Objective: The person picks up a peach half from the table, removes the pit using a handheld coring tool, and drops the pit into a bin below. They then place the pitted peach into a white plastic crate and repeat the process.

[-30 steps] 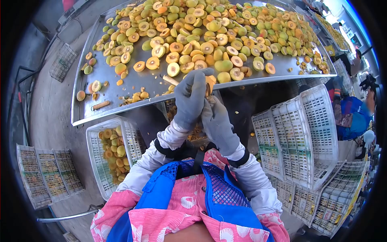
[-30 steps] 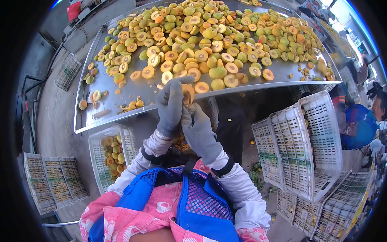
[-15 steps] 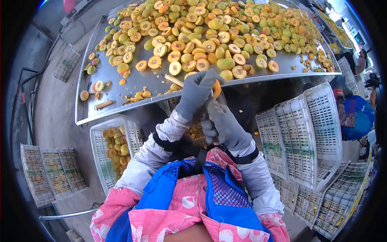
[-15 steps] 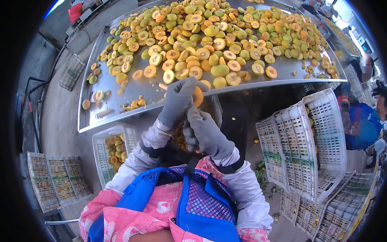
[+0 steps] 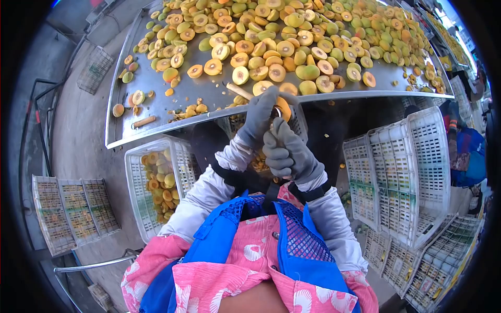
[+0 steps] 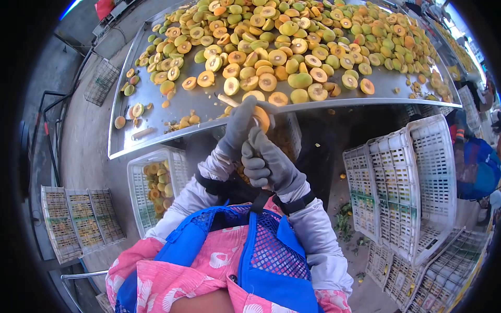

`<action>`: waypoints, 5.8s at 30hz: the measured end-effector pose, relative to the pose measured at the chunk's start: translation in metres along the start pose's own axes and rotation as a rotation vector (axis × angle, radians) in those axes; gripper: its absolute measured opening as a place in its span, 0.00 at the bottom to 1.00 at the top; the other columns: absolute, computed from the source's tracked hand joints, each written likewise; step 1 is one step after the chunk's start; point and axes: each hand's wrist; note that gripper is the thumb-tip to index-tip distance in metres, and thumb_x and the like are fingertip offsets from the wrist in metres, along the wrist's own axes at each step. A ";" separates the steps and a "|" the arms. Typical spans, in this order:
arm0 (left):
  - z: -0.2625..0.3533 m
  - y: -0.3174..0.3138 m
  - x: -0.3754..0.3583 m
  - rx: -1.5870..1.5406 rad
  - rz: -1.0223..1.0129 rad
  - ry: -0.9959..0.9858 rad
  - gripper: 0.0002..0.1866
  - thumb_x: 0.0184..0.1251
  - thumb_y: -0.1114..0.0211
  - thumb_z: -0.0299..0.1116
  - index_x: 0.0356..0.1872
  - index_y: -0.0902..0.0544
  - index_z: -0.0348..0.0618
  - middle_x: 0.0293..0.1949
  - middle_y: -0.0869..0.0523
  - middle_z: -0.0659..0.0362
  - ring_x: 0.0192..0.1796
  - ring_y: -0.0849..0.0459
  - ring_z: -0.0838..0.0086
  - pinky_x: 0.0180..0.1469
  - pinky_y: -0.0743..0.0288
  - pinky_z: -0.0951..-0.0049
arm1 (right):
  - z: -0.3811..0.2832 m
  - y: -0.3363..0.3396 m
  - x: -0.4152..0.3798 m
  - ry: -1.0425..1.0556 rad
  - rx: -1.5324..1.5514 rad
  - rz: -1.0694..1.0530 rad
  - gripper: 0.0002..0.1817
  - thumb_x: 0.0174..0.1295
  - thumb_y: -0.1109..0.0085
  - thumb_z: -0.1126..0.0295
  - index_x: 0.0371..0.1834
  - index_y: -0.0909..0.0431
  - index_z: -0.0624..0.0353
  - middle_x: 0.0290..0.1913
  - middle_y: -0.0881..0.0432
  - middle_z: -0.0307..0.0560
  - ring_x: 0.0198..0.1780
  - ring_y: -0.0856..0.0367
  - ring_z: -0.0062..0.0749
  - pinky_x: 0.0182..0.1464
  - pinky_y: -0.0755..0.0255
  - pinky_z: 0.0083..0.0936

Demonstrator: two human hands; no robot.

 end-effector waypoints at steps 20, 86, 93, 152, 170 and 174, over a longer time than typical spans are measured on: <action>0.047 0.145 0.009 1.271 0.494 -0.338 0.16 0.62 0.36 0.29 0.51 0.17 0.42 0.46 0.14 0.51 0.50 0.16 0.60 0.54 0.25 0.67 | 0.017 0.021 0.018 -0.033 -0.031 0.390 0.27 0.72 0.66 0.35 0.32 0.35 0.47 0.18 0.43 0.29 0.15 0.48 0.18 0.16 0.49 0.19; 0.060 -0.048 0.020 0.358 0.300 -0.322 0.11 0.72 0.41 0.34 0.36 0.16 0.36 0.29 0.18 0.64 0.30 0.25 0.86 0.33 0.31 0.83 | -0.025 -0.028 0.016 0.494 -0.797 0.641 0.14 0.75 0.54 0.56 0.44 0.28 0.56 0.19 0.30 0.36 0.14 0.34 0.19 0.13 0.33 0.22; 0.058 -0.043 0.032 0.382 0.158 -0.125 0.13 0.75 0.45 0.36 0.40 0.16 0.37 0.30 0.19 0.67 0.31 0.26 0.87 0.33 0.32 0.85 | -0.037 -0.056 -0.007 0.239 -0.432 0.600 0.20 0.75 0.58 0.50 0.36 0.31 0.55 0.18 0.32 0.34 0.13 0.37 0.19 0.16 0.33 0.23; 0.091 0.124 0.020 1.027 0.050 0.063 0.15 0.64 0.32 0.46 0.37 0.13 0.45 0.31 0.13 0.56 0.32 0.16 0.72 0.38 0.22 0.69 | -0.057 -0.018 0.121 0.349 -0.578 0.588 0.07 0.72 0.48 0.67 0.48 0.25 0.55 0.24 0.30 0.31 0.22 0.34 0.12 0.28 0.32 0.16; 0.030 0.246 0.273 1.556 0.345 -0.053 0.30 0.64 0.35 0.45 0.66 0.30 0.51 0.56 0.18 0.46 0.57 0.19 0.51 0.58 0.26 0.58 | -0.028 0.072 0.040 0.204 -1.928 0.831 0.13 0.62 0.40 0.58 0.38 0.27 0.54 0.29 0.19 0.54 0.32 0.17 0.53 0.32 0.25 0.45; 0.019 0.252 0.292 1.643 0.561 -0.019 0.32 0.69 0.46 0.57 0.69 0.33 0.51 0.56 0.20 0.40 0.59 0.21 0.46 0.61 0.28 0.53 | -0.013 0.070 -0.004 0.110 -1.819 0.790 0.13 0.62 0.40 0.60 0.40 0.27 0.56 0.30 0.19 0.55 0.36 0.17 0.55 0.35 0.26 0.45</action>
Point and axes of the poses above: each hand's wrist, its own x-axis towards the middle knuckle, its own y-axis out of the back of the hand, z = x × y
